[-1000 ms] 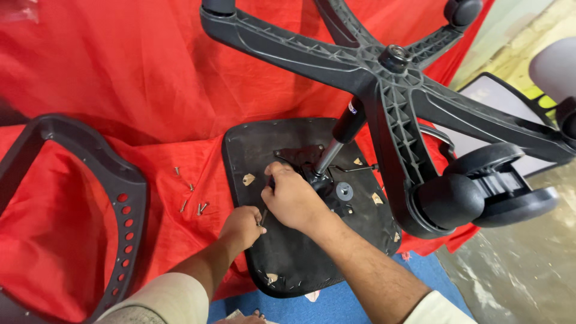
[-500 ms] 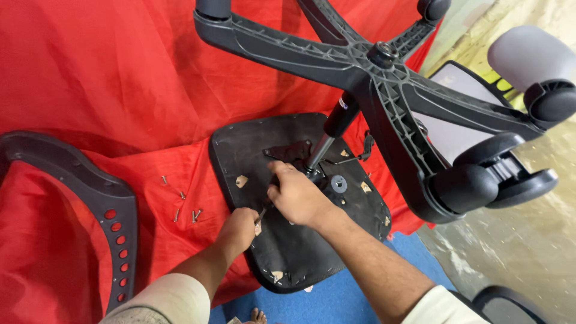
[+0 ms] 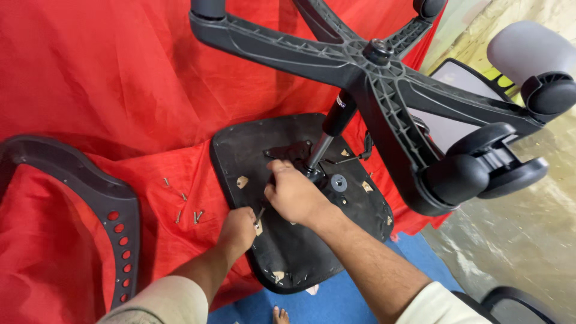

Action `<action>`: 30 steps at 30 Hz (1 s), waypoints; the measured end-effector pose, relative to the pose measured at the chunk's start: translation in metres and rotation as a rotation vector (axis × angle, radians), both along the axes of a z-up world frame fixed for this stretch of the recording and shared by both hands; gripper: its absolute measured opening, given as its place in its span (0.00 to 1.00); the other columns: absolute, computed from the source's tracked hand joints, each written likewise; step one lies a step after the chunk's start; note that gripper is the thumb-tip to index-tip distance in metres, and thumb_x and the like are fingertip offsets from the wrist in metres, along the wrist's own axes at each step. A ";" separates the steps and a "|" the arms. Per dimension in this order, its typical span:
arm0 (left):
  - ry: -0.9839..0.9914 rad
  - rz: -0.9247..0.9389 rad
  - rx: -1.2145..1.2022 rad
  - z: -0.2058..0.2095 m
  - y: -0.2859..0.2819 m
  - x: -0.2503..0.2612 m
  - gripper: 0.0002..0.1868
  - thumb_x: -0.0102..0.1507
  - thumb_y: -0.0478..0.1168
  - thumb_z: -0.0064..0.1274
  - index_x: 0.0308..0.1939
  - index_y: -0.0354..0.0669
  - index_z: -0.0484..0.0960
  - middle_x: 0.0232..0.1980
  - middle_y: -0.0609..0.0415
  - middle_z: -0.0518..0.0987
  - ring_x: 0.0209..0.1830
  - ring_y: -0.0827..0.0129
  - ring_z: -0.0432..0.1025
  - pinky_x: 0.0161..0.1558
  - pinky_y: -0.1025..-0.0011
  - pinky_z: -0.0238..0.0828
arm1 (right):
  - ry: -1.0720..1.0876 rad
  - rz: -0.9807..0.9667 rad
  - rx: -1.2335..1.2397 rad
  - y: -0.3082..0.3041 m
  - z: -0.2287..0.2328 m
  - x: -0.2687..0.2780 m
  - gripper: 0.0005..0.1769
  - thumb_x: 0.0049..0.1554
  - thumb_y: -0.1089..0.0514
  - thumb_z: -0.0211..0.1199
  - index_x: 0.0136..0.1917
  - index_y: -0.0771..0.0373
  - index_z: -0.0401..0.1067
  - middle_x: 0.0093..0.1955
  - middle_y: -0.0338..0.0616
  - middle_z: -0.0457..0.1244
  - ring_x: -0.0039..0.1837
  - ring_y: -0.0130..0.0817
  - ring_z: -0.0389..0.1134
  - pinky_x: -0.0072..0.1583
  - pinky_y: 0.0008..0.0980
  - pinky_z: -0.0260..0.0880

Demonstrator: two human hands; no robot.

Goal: The person uses a screwdriver to tighten screws into the underside of an office chair seat. The chair base and armrests are visible nearby on a red protective sheet.

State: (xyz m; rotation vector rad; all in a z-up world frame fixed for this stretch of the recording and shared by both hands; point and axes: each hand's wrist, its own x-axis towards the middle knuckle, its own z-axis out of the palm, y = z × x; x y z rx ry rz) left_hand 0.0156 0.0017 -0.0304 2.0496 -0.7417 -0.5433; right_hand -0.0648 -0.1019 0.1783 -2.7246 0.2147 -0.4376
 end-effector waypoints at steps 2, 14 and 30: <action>-0.084 0.029 0.070 0.002 -0.001 -0.001 0.04 0.57 0.33 0.55 0.34 0.40 0.84 0.37 0.40 0.83 0.41 0.46 0.78 0.43 0.55 0.75 | 0.066 -0.009 0.055 0.004 0.006 -0.003 0.22 0.57 0.53 0.60 0.61 0.66 0.69 0.53 0.63 0.68 0.57 0.59 0.70 0.58 0.49 0.70; 0.045 0.126 0.277 0.053 0.006 -0.030 0.10 0.58 0.41 0.65 0.43 0.47 0.86 0.45 0.47 0.85 0.50 0.53 0.79 0.53 0.59 0.75 | 0.114 0.104 0.044 0.002 0.015 -0.003 0.16 0.56 0.56 0.60 0.54 0.67 0.68 0.51 0.61 0.67 0.56 0.58 0.70 0.58 0.49 0.71; -0.037 0.196 0.361 0.047 -0.003 -0.038 0.06 0.62 0.40 0.57 0.40 0.44 0.83 0.46 0.45 0.83 0.51 0.49 0.77 0.52 0.54 0.74 | -0.037 0.327 0.093 -0.010 0.002 0.005 0.19 0.53 0.59 0.61 0.57 0.66 0.69 0.55 0.61 0.67 0.57 0.59 0.70 0.56 0.49 0.71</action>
